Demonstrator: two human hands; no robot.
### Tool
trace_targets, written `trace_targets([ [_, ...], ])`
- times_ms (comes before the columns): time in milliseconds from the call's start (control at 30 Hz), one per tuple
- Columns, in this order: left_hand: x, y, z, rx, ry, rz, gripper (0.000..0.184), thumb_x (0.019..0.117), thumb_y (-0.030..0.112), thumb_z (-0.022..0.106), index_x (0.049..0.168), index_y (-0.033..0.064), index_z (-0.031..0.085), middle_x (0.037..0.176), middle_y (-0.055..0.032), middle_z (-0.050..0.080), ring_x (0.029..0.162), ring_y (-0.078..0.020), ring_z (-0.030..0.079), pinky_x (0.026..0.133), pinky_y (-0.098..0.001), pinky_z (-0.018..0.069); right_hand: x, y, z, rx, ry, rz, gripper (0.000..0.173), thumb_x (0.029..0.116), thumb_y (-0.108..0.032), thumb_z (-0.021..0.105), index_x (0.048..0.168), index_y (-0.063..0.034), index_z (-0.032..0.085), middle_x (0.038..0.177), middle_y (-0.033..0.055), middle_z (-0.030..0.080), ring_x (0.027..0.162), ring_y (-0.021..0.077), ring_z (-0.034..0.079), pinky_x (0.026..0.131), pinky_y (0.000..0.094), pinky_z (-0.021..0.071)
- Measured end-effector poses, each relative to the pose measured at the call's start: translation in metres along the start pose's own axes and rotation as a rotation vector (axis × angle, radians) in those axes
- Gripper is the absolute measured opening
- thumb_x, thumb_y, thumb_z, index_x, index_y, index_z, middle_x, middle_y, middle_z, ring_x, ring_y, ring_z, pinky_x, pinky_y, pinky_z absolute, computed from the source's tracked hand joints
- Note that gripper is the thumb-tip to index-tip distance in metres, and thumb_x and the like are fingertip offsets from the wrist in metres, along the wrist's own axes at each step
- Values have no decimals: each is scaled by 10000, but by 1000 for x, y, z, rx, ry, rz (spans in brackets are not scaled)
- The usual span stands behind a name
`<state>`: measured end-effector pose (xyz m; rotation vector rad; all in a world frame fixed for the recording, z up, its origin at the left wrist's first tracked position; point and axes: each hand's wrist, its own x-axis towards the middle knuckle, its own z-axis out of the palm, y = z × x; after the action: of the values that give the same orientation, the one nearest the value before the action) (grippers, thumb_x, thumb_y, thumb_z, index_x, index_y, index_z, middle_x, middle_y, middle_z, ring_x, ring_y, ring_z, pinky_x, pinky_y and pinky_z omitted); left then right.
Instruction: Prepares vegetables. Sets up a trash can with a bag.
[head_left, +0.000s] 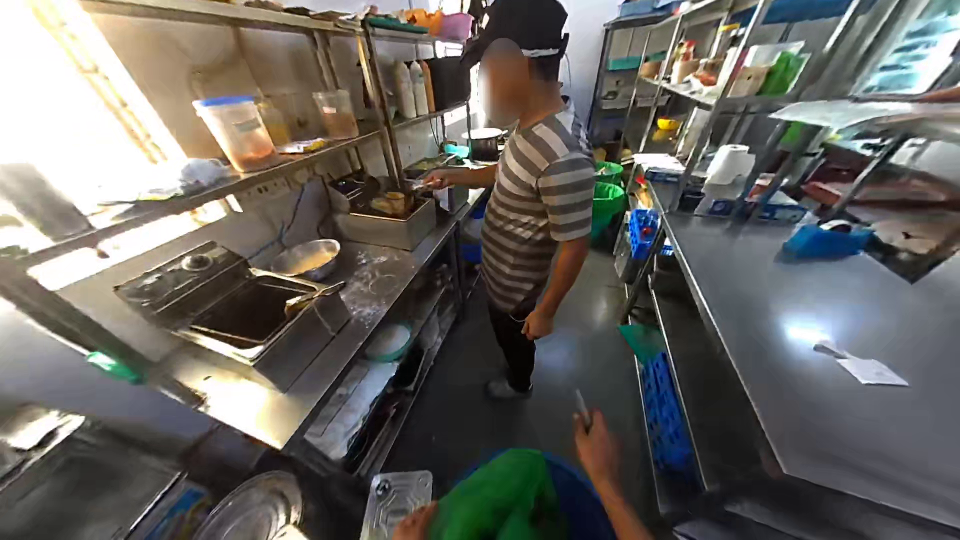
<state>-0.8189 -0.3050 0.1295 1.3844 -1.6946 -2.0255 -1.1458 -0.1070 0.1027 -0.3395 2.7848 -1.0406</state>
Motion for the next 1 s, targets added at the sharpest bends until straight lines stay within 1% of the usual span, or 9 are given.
trace_targets([
  [67, -3, -2, 14, -393, 16, -161, 419, 1096, 348, 460, 1241, -14, 615, 1033, -163, 715, 931, -243, 702, 842, -467, 589, -33, 1, 12, 109, 8, 130, 497, 990, -461, 641, 1283, -60, 639, 978, 180, 718, 910, 361, 703, 811, 595, 561],
  [167, -13, -4, 30, -660, -3, -218, 445, 1099, 395, 409, 1246, 25, 608, 1016, -154, 718, 900, -248, 711, 793, -468, 605, -121, 16, 63, 38, -268, 274, 847, 803, -746, 691, 1362, -113, 624, 1267, 188, 667, 1136, 359, 659, 957, 579, 539],
  [267, -28, -8, 39, -717, 17, -256, 441, 1110, 379, 373, 1294, 26, 561, 1070, -162, 703, 950, -253, 705, 825, -475, 602, -192, 42, 116, -75, -457, 437, 1070, 692, -780, 769, 1532, -192, 465, 1492, 225, 506, 1191, 392, 636, 936, 572, 560],
  [467, -50, -17, 33, -684, -31, -320, 473, 1107, 401, 373, 1304, 22, 577, 1103, -191, 707, 991, -288, 712, 858, -500, 602, -213, 58, 167, 212, -306, 586, 809, 841, -688, 710, 1346, -60, 636, 1257, 200, 674, 1162, 356, 651, 977, 578, 530],
  [567, -69, -23, 38, -553, -43, -385, 469, 1102, 390, 412, 1328, 17, 584, 1124, -196, 709, 1000, -292, 714, 866, -491, 604, -182, 47, 170, 221, -196, 580, 885, 776, -566, 835, 1443, -63, 542, 1392, 244, 576, 1222, 391, 612, 981, 579, 530],
  [667, -79, -26, 39, -469, -43, -388, 445, 1101, 378, 436, 1330, 29, 590, 1105, -191, 713, 977, -277, 720, 842, -465, 614, -140, 49, 172, 386, -107, 588, 807, 896, -314, 770, 1576, -140, 371, 1305, 257, 631, 1139, 438, 641, 932, 636, 530],
  [767, -68, -21, 33, -544, -20, -357, 471, 1104, 397, 408, 1317, 22, 596, 1108, -195, 711, 992, -287, 716, 859, -480, 608, -140, 40, 161, 291, -200, 613, 810, 837, -468, 804, 1492, -126, 474, 1196, 233, 686, 1093, 425, 660, 898, 644, 527],
  [900, -44, -9, 40, -687, 10, -323, 465, 1105, 393, 388, 1306, 17, 574, 1113, -191, 703, 1007, -282, 709, 871, -487, 601, -206, 31, 142, 103, -318, 677, 1132, 665, -676, 860, 1506, -42, 444, 1317, 226, 627, 1145, 371, 658, 930, 571, 560],
  [1000, -36, -6, 45, -699, 30, -329, 454, 1104, 390, 387, 1306, 28, 571, 1103, -180, 704, 1000, -272, 709, 862, -482, 601, -228, 59, 138, 122, -466, 781, 502, 808, -328, 808, 1166, 2, 685, 1095, 219, 700, 1009, 372, 681, 869, 588, 547],
])
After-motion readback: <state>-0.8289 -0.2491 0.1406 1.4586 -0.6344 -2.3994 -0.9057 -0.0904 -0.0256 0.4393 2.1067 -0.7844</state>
